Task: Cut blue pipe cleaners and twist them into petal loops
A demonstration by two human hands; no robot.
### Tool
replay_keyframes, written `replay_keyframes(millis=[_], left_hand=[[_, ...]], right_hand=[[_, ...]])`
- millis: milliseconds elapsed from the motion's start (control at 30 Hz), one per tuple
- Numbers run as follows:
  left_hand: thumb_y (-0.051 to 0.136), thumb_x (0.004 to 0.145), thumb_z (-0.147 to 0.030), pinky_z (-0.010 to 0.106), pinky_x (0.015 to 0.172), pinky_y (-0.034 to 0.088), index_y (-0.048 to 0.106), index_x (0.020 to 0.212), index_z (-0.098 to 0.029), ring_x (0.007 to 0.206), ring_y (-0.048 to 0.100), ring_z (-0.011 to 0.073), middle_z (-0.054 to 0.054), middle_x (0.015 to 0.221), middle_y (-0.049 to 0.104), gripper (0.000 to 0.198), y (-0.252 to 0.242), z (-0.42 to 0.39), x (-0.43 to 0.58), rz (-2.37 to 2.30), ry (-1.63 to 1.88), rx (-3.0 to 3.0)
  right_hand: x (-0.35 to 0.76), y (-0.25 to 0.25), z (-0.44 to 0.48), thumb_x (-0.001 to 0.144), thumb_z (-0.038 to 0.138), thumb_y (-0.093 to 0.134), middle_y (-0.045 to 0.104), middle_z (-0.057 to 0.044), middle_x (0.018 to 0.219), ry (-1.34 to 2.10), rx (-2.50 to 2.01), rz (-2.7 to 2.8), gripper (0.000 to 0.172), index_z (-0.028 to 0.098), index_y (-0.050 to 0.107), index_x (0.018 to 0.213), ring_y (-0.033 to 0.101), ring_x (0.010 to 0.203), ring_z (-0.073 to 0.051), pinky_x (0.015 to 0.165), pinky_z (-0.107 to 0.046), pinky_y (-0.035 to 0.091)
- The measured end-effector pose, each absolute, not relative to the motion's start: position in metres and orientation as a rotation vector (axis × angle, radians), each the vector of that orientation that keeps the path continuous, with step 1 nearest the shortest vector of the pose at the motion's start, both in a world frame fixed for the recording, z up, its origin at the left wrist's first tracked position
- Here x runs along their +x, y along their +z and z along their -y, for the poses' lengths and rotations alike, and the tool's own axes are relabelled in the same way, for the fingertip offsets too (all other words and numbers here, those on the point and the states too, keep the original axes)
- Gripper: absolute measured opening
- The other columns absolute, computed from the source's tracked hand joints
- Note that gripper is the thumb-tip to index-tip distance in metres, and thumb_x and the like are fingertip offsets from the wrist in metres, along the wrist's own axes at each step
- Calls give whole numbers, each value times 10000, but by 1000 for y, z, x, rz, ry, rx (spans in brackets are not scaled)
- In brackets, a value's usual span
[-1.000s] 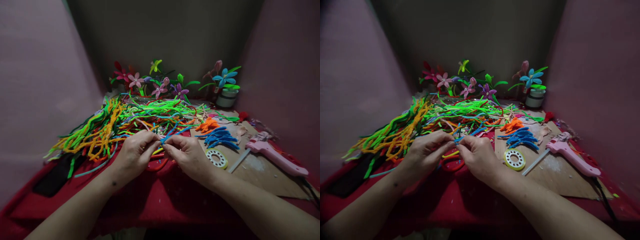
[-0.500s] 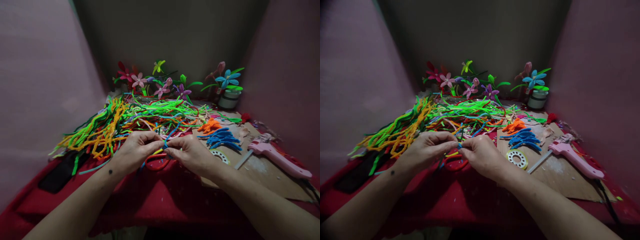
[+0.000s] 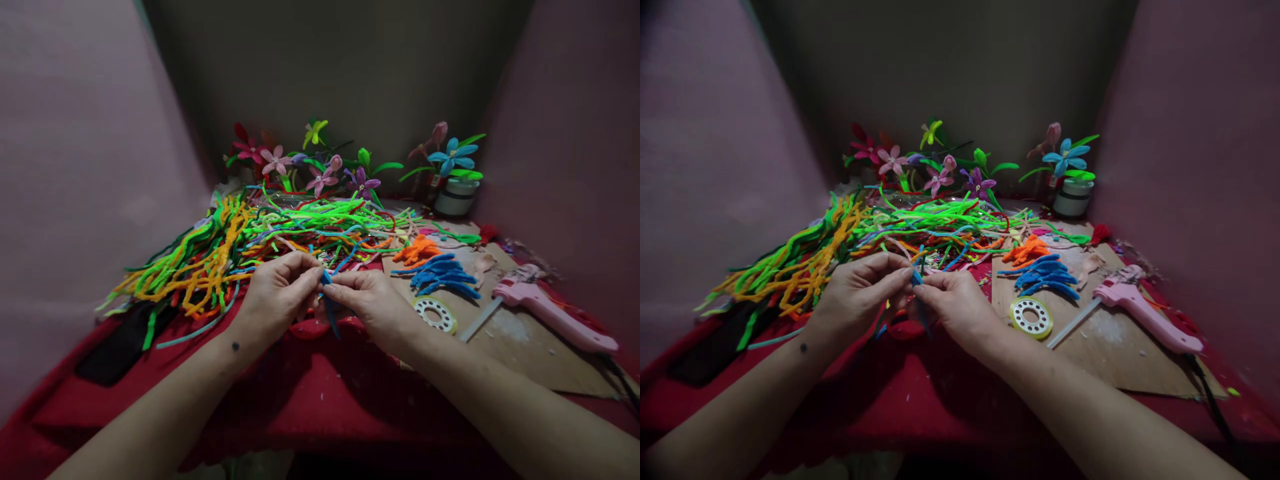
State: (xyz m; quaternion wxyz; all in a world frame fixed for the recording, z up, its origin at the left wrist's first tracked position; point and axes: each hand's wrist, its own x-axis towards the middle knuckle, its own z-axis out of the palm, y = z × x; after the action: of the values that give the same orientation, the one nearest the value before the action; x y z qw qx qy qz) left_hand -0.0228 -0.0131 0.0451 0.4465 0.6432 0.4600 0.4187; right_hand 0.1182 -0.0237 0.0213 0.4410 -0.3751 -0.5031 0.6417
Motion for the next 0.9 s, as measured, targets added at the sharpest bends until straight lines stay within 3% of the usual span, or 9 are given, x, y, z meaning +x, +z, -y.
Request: replay_keyframes(millis=[167,300,433,533,733,900], left_hand=[[616,744,-280,180,497,401,603,781,-161,505,495,71,-31,580,565,125,39,8,-26,-1066,1157,1563],[658,715,-272,151,423,337,638,863,-161,427,414,34,-51,533,507,186,38,0,-29,-886,927,1238],[648,726,-298,162,402,334,612,669,-123,375,389,37,-62,423,415,188,39,0,-25,-923,874,1180],[667,705,-333,154,394,316,578,617,-125,373,377,30,-57,418,432,243,36,0,-22,-993,980,1187],[676,683,-324,145,343,247,598,698,-125,345,336,20,-57,429,449,214,27,-5,-22,-973,1071,1126],[672,689,-322,153,405,356,582,659,-127,378,441,48,-48,420,474,218,23,-10,-21,-1024,1061,1165]], right_hand=[[118,19,24,714,234,617,579,8,530,1762,-919,1076,136,118,587,648,514,446,-69,485,-209,432],[119,18,22,724,240,603,571,5,511,1761,-892,1086,170,116,563,615,521,426,-74,451,-206,420],[119,16,22,729,253,600,570,4,528,1786,-882,1096,176,109,579,628,518,434,-71,454,-208,418],[116,14,23,721,242,606,564,14,515,1716,-923,1106,160,112,596,629,495,420,-60,454,-205,409],[107,10,24,736,231,555,503,36,431,1442,-1013,1204,260,138,518,495,431,370,-42,407,-182,354],[105,2,23,709,290,563,467,62,446,1517,-1034,1038,166,141,560,636,399,334,-44,333,-173,307]])
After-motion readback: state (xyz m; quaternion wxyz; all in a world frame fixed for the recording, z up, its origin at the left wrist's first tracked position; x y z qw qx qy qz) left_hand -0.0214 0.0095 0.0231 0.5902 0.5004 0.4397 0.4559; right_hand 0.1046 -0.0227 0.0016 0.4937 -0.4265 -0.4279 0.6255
